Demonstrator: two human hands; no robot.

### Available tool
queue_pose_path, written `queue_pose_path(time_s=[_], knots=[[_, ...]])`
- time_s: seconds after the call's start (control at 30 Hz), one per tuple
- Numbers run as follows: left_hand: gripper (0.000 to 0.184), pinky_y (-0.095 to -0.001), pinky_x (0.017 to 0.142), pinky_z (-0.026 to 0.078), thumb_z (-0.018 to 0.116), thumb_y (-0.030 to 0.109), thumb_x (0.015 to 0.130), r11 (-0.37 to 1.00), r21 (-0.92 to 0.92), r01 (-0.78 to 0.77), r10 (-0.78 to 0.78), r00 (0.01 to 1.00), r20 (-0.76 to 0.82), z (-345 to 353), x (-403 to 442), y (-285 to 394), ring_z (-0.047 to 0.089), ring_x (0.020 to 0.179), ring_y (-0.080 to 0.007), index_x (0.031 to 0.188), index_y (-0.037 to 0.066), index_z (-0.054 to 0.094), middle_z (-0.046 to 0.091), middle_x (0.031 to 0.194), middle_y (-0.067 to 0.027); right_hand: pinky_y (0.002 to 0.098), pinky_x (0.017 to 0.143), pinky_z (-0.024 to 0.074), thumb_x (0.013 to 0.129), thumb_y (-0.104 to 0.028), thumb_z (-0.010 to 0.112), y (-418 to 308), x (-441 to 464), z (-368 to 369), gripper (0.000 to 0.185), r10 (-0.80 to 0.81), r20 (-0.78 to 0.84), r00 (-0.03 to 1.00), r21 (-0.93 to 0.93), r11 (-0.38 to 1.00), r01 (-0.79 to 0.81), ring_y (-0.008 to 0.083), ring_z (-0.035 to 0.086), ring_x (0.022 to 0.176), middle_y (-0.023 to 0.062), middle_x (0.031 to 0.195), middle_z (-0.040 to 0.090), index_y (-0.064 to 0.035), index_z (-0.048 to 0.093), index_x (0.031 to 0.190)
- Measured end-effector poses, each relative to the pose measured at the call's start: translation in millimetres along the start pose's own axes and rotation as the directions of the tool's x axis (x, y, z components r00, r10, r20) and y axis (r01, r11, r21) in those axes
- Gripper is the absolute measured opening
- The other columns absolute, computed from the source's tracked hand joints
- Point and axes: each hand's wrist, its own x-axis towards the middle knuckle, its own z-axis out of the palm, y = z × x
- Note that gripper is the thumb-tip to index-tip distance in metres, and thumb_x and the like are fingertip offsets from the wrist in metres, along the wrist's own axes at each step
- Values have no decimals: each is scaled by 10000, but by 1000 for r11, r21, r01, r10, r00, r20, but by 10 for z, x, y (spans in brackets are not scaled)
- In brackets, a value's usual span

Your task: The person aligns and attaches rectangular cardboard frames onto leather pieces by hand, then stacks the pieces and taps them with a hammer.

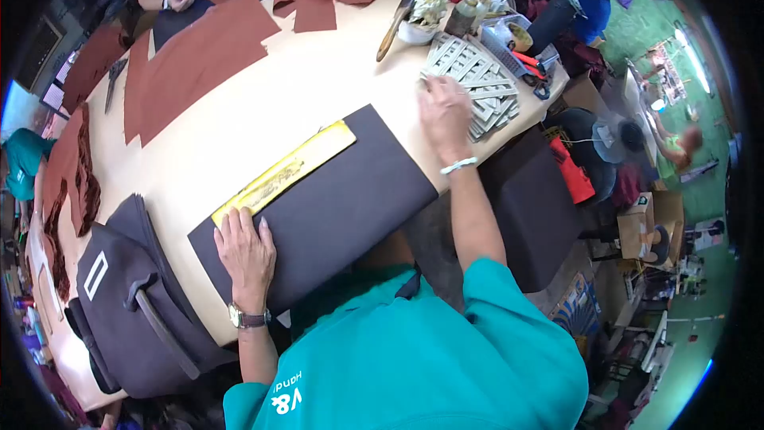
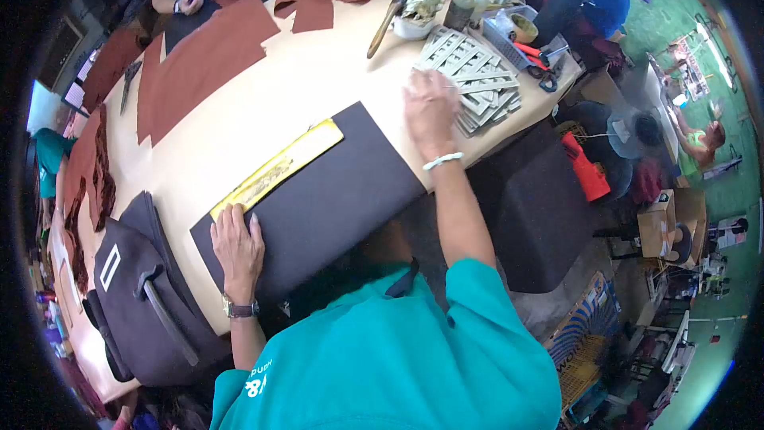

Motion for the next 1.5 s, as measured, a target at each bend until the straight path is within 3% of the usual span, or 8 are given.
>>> queue_pose_path(time_s=[0.17,0.5,0.73,0.83,0.9,1.03,1.17,1.5], knots=[[324,-404,817,391,524,192,850,1000,7,-3,3,1000,1,8,40,25,512,922,-291,1125,21,528,526,971,-151,436,827,431,780,-350,632,643,200,-103,373,337,70,939,-255,916,-310,307,559,965,128,1021,567,-58,619,1011],[333,-399,803,401,536,213,847,1000,-19,-13,13,1000,-15,11,27,4,516,935,-294,1120,22,549,528,979,-158,467,712,493,829,-254,517,730,216,-97,281,316,174,933,-221,936,-275,377,619,750,198,800,630,7,601,891],[336,-391,810,415,548,225,843,1000,-13,-15,15,1000,-23,36,38,2,520,933,-287,1119,34,554,530,954,-137,481,673,475,814,-124,469,982,408,-606,151,312,-243,919,-277,885,-374,384,619,754,204,767,627,-45,575,887],[346,-389,815,420,552,227,839,1000,2,-9,9,1000,-1,11,40,-18,522,939,-290,1127,35,552,533,946,-137,439,719,482,869,-91,495,796,437,-930,216,-52,-526,849,-200,978,-64,344,594,867,163,979,603,-12,612,1032],[352,-388,816,420,556,227,835,1000,4,-3,3,1000,9,17,37,-8,523,942,-291,1129,33,552,533,936,-141,369,695,494,876,-68,522,517,385,-1034,198,52,-570,820,40,999,-35,286,606,828,148,968,618,-5,632,1028],[335,-391,793,424,557,224,835,1000,-4,10,-9,1000,24,45,12,-4,526,916,-286,1107,30,559,527,911,-141,258,624,486,877,-39,548,43,118,-813,245,338,-139,931,723,677,-138,143,625,767,101,934,655,-4,583,1117],[249,-383,706,424,557,201,829,1000,-18,-19,18,999,-37,83,74,-66,532,822,-269,1010,33,584,533,859,-120,176,593,455,861,-11,570,-459,-273,-420,363,167,383,909,867,274,-416,74,603,756,64,870,663,15,493,1215],[153,-344,745,468,517,76,863,841,-533,98,-34,991,128,17,254,-602,576,833,-251,911,-4,638,587,917,-102,181,534,458,863,-23,519,-1055,-692,-62,423,-32,697,716,665,403,-629,73,597,679,92,814,668,61,415,1265]])
